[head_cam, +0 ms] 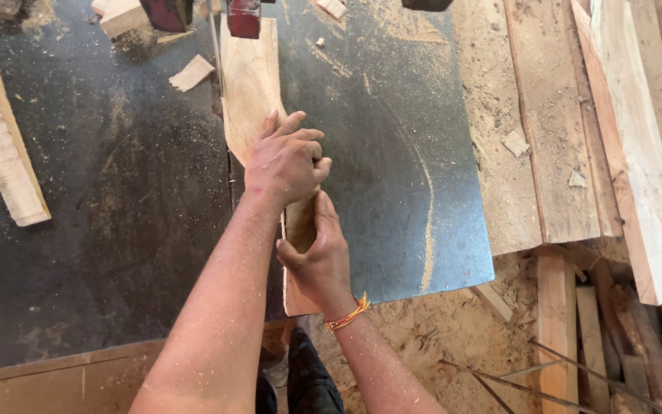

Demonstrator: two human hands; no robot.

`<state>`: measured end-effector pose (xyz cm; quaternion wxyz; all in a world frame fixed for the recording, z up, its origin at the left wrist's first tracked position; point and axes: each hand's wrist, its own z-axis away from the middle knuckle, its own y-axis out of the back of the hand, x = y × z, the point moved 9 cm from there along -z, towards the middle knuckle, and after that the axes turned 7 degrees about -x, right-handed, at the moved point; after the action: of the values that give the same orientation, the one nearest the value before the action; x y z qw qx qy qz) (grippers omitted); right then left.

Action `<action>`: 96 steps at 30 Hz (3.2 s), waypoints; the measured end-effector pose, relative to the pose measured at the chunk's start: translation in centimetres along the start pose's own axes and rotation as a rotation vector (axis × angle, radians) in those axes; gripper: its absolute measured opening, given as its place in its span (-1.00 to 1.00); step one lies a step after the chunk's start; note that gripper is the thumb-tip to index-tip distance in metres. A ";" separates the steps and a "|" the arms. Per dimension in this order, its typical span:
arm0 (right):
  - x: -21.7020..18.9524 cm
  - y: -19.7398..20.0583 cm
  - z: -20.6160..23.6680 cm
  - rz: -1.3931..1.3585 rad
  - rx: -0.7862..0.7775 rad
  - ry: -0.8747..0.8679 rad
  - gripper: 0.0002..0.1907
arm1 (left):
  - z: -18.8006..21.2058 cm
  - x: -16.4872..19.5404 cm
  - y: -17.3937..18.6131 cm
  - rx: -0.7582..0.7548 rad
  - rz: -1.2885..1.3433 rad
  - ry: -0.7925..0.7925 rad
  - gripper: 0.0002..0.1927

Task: The person uses a bandsaw to cut a piece of wood along a marked line. They guide the wood with both hands, reposition it for multiple cuts, and remove offcuts. The person also uses a brush to clear sawdust from the table and the wood.

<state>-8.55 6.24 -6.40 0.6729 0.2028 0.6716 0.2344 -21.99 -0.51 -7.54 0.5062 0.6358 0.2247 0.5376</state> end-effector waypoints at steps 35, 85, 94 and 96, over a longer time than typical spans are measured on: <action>0.4 -3.0 -0.1 0.071 0.130 -0.010 0.00 | 22.6 0.8 -2.9 0.111 0.411 0.175 0.03; 1.9 -3.9 -4.7 0.318 -0.368 0.098 -0.13 | 22.8 -1.3 -0.4 0.087 0.391 0.413 0.06; 1.3 -4.0 -5.3 0.318 -0.422 0.051 -0.13 | 22.7 -1.8 -0.2 0.076 0.391 0.454 0.05; 1.0 -3.9 -5.3 0.317 -0.422 0.044 -0.15 | 22.7 -1.9 -0.4 0.077 0.409 0.466 0.05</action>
<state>-13.67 3.49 -9.57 0.6403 0.1553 0.5824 0.4760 -1.84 -11.09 -6.72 0.2980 0.5461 0.2224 0.7507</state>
